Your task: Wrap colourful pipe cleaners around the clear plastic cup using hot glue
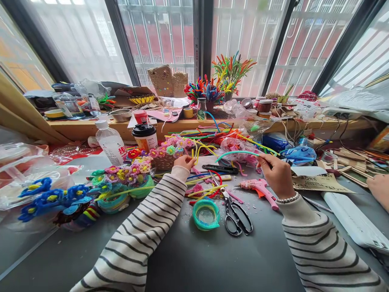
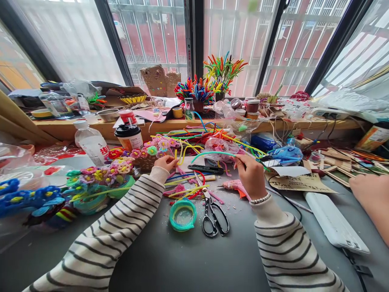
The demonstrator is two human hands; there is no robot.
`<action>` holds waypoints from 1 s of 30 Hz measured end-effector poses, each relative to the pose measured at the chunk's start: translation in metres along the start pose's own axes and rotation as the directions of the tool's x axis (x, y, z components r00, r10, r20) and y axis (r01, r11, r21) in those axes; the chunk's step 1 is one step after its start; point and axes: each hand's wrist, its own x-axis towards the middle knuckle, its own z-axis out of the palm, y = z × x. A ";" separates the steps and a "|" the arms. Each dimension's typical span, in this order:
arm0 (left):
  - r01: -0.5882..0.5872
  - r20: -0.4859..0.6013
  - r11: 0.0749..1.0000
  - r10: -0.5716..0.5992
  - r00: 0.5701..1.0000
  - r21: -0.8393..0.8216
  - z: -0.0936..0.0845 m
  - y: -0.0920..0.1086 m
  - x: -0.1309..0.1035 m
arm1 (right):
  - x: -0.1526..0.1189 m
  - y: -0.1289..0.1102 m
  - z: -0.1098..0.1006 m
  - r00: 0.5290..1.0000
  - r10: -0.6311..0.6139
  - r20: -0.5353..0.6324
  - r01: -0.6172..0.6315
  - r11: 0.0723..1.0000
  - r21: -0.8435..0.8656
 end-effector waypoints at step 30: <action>-0.666 0.168 0.732 0.681 0.713 -0.142 -0.023 0.067 -0.105 | -0.011 0.001 -0.008 0.995 -0.037 0.088 0.029 0.996 0.087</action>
